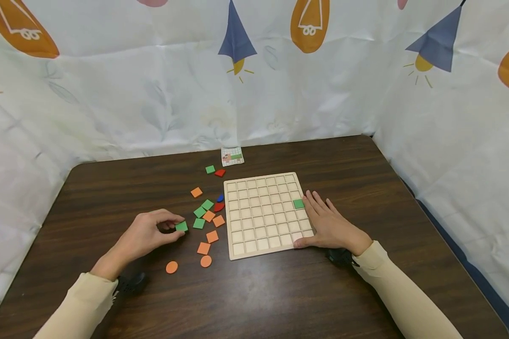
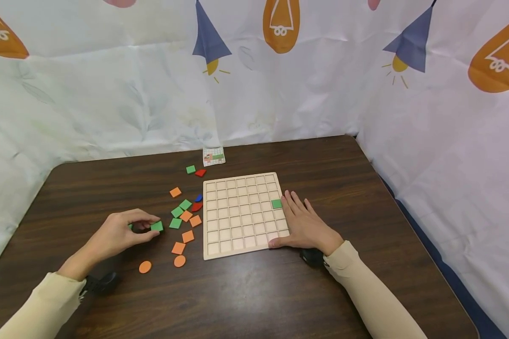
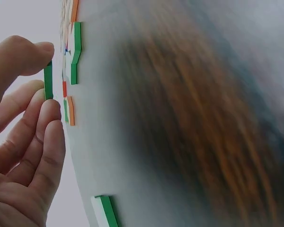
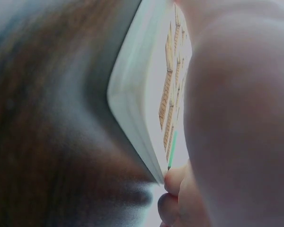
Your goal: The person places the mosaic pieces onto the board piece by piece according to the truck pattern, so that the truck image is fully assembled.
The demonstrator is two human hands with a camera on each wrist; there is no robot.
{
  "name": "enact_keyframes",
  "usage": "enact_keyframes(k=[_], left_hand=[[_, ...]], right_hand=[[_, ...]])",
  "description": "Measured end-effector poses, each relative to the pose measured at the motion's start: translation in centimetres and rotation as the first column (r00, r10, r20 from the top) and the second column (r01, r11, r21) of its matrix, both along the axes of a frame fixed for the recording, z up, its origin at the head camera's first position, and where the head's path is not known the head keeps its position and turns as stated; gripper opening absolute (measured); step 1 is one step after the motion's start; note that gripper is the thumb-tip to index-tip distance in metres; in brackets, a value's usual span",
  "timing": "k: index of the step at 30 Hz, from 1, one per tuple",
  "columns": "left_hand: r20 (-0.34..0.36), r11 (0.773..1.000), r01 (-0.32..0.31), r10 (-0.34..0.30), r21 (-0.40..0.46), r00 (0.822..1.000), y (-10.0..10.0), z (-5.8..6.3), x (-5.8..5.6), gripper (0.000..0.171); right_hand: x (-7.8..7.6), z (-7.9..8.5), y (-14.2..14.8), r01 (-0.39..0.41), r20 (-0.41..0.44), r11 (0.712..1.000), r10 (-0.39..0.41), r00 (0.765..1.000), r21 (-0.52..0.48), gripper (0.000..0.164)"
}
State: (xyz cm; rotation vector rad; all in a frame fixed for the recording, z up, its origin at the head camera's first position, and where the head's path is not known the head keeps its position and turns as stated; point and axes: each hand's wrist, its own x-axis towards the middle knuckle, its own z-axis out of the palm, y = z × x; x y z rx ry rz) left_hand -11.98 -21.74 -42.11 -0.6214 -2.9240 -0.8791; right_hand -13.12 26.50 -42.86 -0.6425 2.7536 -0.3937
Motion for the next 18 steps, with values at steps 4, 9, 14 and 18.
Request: enact_keyframes(k=[4,9,14,18], left_hand=[[-0.016,1.0,0.01,-0.01,0.009,1.0,0.6,0.0,-0.3,0.026],[-0.024,1.0,0.024,-0.024,0.008,0.999,1.3,0.1,-0.7,0.024],[-0.015,1.0,0.027,-0.027,0.008,1.0,1.9,0.2,-0.9,0.024],[-0.014,0.999,0.032,-0.032,0.006,0.999,2.4,0.3,-1.2,0.024]], right_hand=[[0.0,0.0,0.1,-0.001,-0.005,1.0,0.001,1.0,0.0,0.13],[0.1,-0.2,0.2,-0.002,-0.006,1.0,0.002,1.0,0.006,0.13],[0.0,-0.2,0.2,-0.008,-0.013,1.0,0.008,1.0,0.011,0.129],[0.0,-0.2,0.1,-0.009,-0.02,1.0,0.01,1.0,0.009,0.129]])
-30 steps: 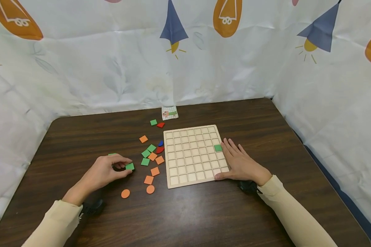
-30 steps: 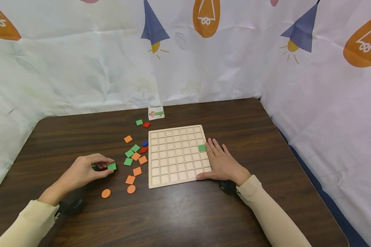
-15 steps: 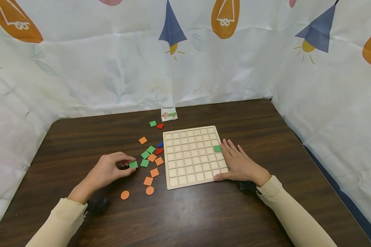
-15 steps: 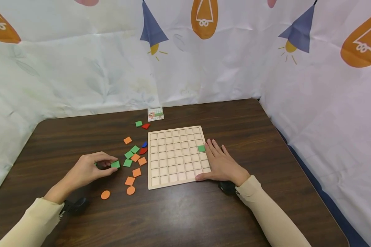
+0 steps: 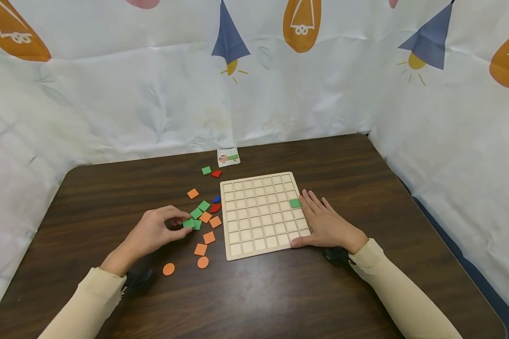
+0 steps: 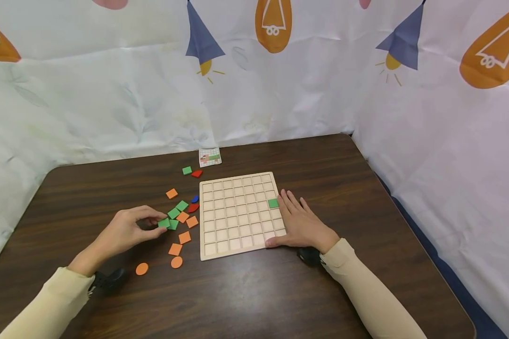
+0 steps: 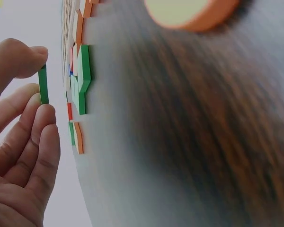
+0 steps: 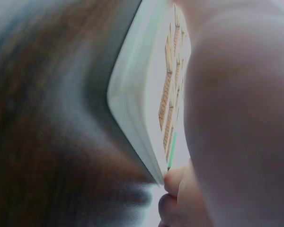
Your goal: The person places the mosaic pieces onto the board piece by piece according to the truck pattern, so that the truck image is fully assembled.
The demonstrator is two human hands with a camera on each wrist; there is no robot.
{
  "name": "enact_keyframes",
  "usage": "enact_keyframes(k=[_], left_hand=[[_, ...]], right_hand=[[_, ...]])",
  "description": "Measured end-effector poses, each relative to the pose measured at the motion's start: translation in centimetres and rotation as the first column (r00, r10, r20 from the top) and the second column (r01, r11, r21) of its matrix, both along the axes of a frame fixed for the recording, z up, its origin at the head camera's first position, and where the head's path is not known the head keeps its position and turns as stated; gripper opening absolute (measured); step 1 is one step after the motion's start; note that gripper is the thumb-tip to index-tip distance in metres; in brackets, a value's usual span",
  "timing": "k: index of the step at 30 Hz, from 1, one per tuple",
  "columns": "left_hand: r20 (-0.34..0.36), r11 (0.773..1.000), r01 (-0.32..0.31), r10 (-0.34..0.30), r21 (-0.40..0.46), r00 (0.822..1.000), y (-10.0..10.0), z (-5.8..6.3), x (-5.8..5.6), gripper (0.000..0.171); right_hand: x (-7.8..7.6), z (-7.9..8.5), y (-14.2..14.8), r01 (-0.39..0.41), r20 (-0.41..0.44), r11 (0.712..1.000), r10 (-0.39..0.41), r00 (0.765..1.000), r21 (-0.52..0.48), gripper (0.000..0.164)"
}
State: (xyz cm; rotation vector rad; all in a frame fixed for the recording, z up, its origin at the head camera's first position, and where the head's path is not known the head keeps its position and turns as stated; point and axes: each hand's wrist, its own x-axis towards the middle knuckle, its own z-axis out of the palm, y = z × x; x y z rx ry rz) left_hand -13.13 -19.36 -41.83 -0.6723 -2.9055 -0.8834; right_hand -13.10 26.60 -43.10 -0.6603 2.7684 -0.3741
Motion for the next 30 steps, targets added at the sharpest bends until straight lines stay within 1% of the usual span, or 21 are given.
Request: enact_keyframes(k=[7,19,23,30], left_hand=[[-0.002,1.0,0.015,-0.015,-0.001,1.0,0.8,0.1,-0.3,0.024],[-0.043,0.998,0.054,-0.053,0.019,0.998,2.3,0.0,-0.7,0.022],[-0.037,0.997,0.069,-0.069,0.016,0.997,2.9,0.1,-0.9,0.023],[-0.011,0.993,0.11,-0.11,0.05,0.994,4.3,0.3,-1.5,0.022]], right_hand=[[0.0,0.1,-0.1,-0.011,-0.011,1.0,0.012,1.0,0.01,0.128],[-0.1,0.3,-0.2,-0.019,-0.02,0.999,0.02,1.0,0.03,0.129],[-0.1,0.4,-0.2,-0.02,-0.019,0.999,0.021,1.0,0.031,0.129],[0.0,0.3,-0.2,-0.022,-0.021,0.999,0.022,1.0,0.035,0.128]])
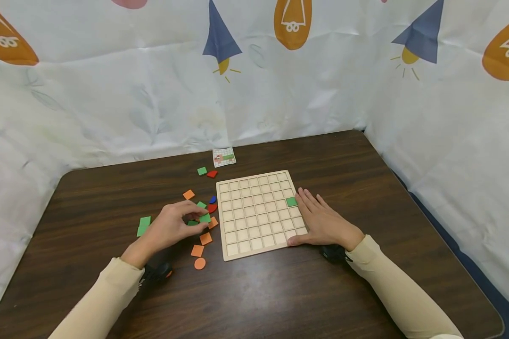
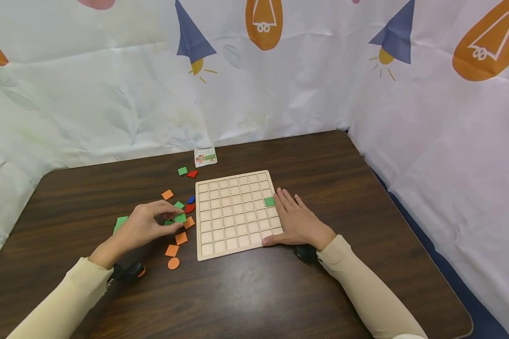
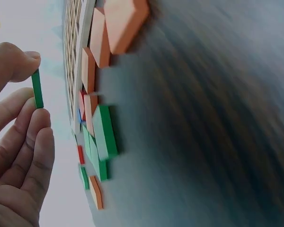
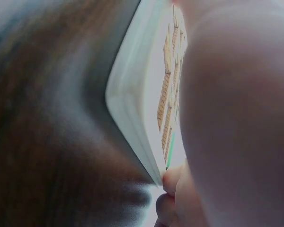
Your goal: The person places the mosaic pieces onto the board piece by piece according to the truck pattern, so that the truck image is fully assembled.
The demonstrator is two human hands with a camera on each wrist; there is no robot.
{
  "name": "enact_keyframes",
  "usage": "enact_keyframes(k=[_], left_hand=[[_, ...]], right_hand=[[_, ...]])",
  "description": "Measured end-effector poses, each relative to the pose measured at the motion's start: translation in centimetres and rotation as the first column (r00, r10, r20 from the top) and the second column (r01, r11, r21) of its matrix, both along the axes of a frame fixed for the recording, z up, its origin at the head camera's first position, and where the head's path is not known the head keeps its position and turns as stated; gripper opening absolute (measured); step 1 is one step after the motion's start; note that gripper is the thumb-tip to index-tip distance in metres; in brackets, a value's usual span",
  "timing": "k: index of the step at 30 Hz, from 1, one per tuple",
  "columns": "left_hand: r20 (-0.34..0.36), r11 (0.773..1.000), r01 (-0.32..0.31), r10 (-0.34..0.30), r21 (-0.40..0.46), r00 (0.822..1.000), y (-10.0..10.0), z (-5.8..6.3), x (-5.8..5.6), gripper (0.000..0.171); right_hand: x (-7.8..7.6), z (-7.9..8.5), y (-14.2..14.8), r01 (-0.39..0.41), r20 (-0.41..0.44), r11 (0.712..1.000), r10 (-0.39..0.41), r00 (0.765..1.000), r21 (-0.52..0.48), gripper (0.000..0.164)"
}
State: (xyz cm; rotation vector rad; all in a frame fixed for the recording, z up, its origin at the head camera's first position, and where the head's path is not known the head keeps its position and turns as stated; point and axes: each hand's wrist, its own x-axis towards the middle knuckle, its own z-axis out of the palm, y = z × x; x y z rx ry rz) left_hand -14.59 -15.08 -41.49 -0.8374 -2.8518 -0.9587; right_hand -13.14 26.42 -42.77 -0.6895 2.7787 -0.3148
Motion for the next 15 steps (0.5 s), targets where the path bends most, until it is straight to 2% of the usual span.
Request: enact_keyframes(k=[7,15], left_hand=[[0.01,0.999,0.037,-0.037,-0.009,0.999,1.7,0.5,-0.7,0.027],[-0.025,0.995,0.101,-0.101,0.013,0.995,3.7,0.9,-1.3,0.022]], right_hand=[[0.0,0.0,0.0,-0.002,-0.002,1.0,0.002,1.0,-0.004,0.128],[-0.1,-0.2,0.1,-0.01,-0.006,1.0,0.01,1.0,0.002,0.128]])
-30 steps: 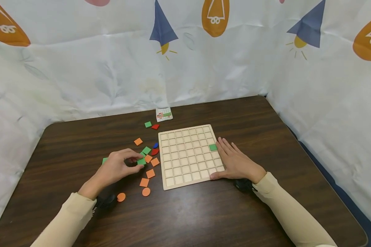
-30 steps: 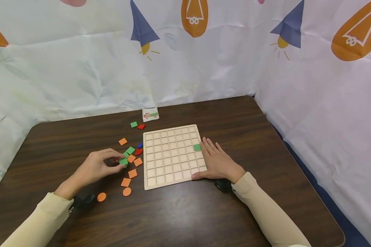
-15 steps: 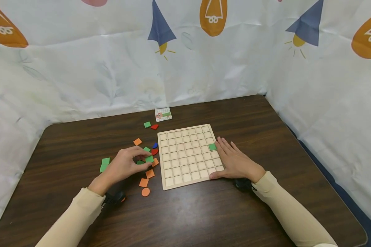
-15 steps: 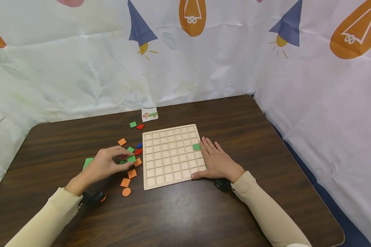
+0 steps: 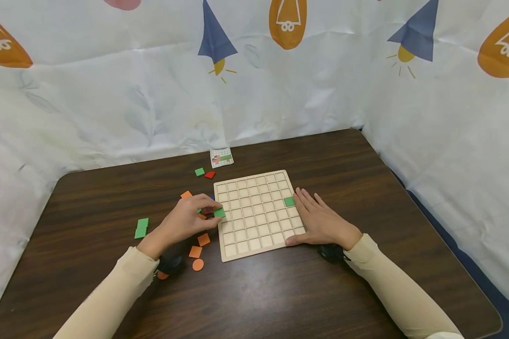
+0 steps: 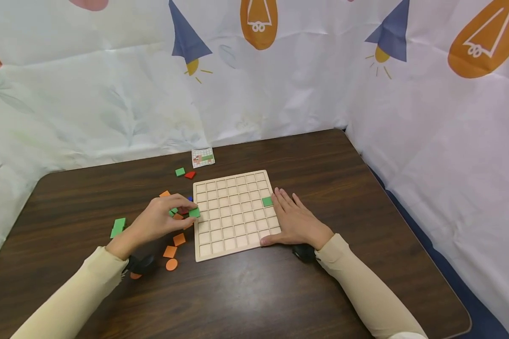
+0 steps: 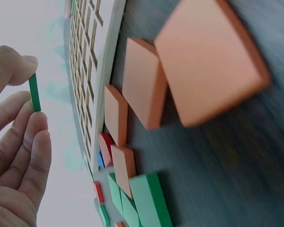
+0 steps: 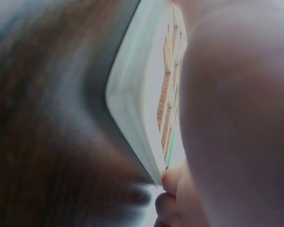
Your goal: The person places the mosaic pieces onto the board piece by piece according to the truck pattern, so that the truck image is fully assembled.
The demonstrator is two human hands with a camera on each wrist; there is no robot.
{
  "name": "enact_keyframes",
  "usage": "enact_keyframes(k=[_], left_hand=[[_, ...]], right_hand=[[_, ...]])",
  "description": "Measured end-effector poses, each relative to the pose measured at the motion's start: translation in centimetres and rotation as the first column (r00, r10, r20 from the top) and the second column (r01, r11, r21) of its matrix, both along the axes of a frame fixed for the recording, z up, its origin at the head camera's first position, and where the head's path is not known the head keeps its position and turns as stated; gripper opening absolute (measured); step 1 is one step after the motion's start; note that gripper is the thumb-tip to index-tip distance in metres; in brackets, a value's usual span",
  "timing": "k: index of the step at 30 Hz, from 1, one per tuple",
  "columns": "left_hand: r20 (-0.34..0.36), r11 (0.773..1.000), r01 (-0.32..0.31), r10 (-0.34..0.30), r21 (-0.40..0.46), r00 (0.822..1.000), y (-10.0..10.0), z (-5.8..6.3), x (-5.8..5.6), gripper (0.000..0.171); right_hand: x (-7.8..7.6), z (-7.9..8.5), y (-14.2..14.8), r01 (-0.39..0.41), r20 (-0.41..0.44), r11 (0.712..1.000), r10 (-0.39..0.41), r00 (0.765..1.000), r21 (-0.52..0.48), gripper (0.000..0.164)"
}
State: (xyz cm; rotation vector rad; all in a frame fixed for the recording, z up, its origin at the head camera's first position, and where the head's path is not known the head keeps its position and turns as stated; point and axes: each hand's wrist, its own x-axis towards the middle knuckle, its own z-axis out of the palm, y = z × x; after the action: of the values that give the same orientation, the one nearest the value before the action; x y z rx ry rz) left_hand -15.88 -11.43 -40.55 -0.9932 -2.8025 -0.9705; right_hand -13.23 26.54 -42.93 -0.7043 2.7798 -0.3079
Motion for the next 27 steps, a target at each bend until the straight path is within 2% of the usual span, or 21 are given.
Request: enact_keyframes(k=[7,14,20,27], left_hand=[[0.028,1.0,-0.017,0.018,-0.021,0.999,1.6,0.1,-0.4,0.027],[-0.016,0.999,0.031,-0.031,0.025,0.999,3.3,0.2,-1.0,0.023],[0.007,0.997,0.033,-0.033,0.067,0.999,5.0,0.5,-1.5,0.023],[0.008,0.996,0.06,-0.061,0.071,0.998,7.2,0.5,-1.9,0.025]], right_hand=[[-0.1,-0.1,0.0,0.008,0.017,1.0,-0.008,1.0,-0.004,0.129],[-0.1,0.0,0.0,0.012,0.018,1.0,-0.012,1.0,-0.001,0.128],[-0.1,0.0,0.0,0.012,0.016,1.0,-0.012,1.0,0.001,0.129],[-0.2,-0.1,0.0,0.01,0.013,1.0,-0.011,1.0,0.012,0.13]])
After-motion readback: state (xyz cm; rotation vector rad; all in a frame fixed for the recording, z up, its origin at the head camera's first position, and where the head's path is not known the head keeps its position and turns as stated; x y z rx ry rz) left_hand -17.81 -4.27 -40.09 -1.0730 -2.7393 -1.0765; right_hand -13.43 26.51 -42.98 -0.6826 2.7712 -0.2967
